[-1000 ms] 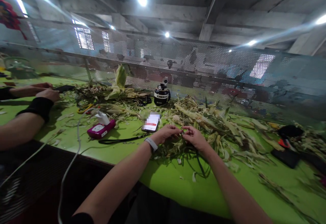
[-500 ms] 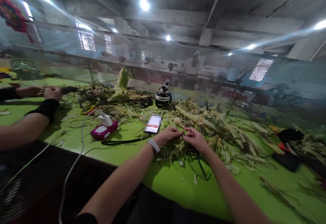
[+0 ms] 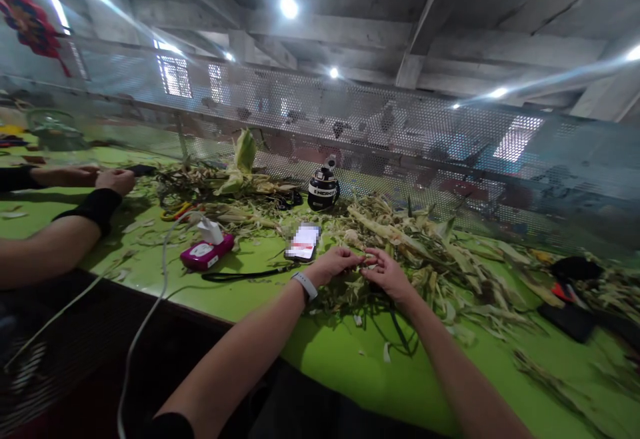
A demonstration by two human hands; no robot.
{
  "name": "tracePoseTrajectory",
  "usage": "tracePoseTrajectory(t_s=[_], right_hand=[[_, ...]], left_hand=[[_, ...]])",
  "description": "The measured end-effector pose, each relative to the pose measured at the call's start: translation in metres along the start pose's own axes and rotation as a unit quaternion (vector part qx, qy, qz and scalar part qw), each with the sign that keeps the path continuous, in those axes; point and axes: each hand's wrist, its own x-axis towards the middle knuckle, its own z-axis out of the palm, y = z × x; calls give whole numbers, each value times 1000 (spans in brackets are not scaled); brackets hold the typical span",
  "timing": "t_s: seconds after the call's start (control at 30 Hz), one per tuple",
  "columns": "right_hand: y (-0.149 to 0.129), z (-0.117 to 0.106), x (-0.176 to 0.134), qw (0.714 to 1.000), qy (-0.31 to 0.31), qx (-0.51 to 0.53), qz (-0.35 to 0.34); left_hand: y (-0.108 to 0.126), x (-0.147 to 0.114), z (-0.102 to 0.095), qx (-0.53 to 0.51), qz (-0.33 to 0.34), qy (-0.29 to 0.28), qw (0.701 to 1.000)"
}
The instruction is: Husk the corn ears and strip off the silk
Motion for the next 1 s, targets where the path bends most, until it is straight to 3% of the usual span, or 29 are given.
tracePoseTrajectory(t_s=[0.57,1.0], right_hand=[[1,-2,3,999,5,42,26],[-1,-4,3,999,4,32,30]], left_hand=[[7,-3,-3,2,-61,30,998],[6,-4,-5,1,-26,-1,1000]])
